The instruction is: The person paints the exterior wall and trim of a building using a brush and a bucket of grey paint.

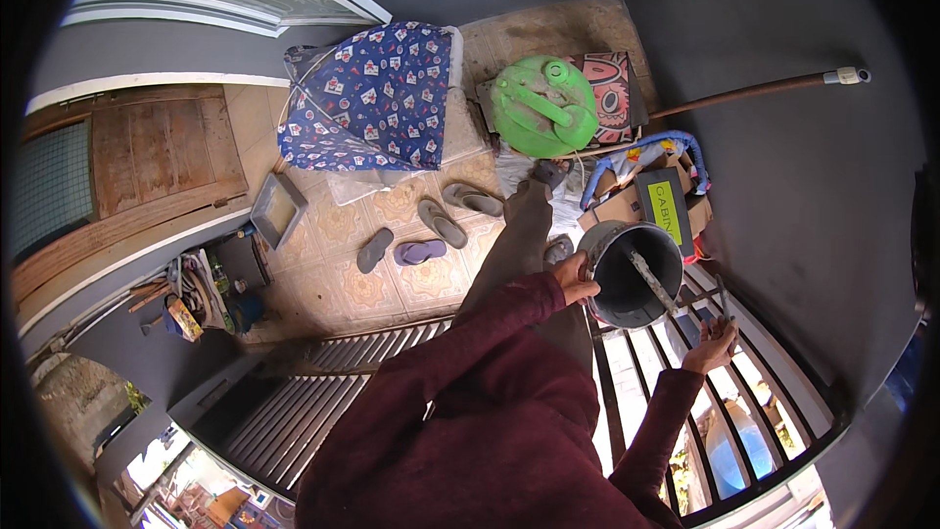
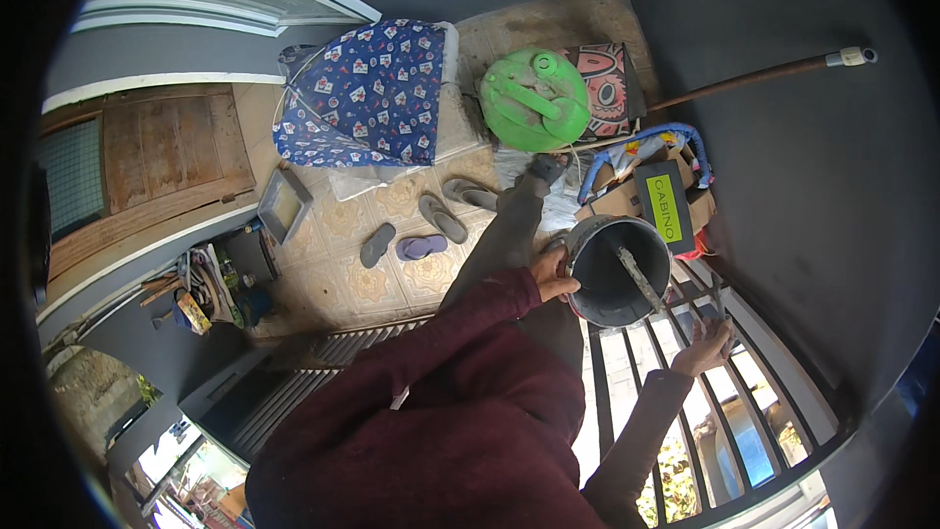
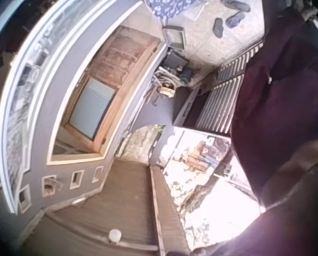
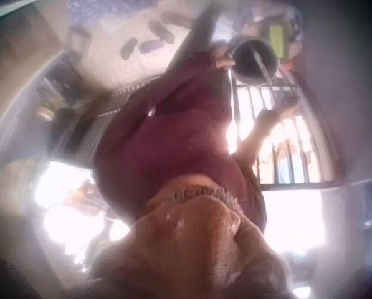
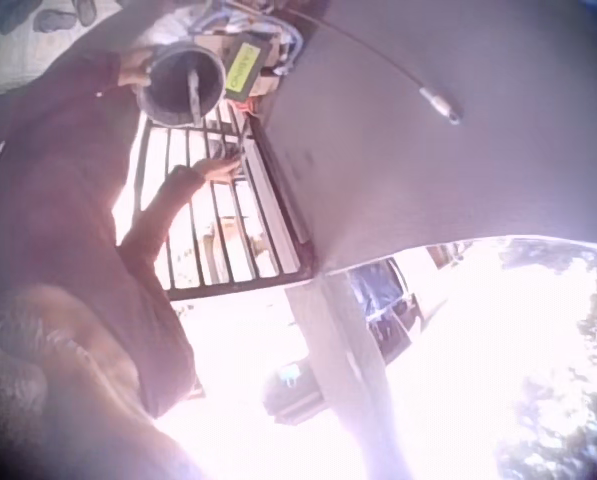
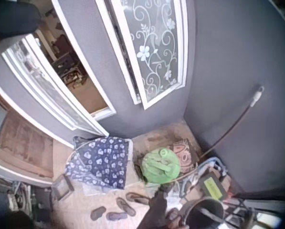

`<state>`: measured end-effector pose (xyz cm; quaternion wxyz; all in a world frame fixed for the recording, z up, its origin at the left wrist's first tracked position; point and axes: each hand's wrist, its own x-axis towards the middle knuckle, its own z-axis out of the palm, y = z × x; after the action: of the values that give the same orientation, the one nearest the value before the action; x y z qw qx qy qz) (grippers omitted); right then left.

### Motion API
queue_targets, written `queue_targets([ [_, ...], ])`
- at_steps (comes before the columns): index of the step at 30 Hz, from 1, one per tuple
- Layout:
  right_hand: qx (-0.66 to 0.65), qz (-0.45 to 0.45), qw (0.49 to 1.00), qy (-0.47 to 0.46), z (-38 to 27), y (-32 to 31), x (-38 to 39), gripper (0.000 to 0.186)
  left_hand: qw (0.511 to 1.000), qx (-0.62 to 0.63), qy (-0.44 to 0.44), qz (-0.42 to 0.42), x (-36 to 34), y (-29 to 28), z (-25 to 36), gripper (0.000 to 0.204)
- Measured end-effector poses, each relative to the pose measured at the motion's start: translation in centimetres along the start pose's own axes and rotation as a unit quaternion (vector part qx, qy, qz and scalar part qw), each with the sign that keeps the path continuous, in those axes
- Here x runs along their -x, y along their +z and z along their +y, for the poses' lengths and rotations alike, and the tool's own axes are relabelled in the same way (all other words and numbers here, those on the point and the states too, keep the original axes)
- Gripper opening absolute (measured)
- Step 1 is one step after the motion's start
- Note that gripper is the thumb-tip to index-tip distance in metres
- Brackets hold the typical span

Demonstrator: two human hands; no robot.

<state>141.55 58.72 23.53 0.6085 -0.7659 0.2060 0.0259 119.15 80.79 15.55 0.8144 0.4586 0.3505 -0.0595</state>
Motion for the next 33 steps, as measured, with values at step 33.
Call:
queue_targets([
  [33, -0.436, -0.183, 0.822, 0.317, 6.3, -0.7, -0.8, 0.018, 0.983, 0.092, 0.083, 0.135, 11.1, 1.9, -0.6, 0.035],
])
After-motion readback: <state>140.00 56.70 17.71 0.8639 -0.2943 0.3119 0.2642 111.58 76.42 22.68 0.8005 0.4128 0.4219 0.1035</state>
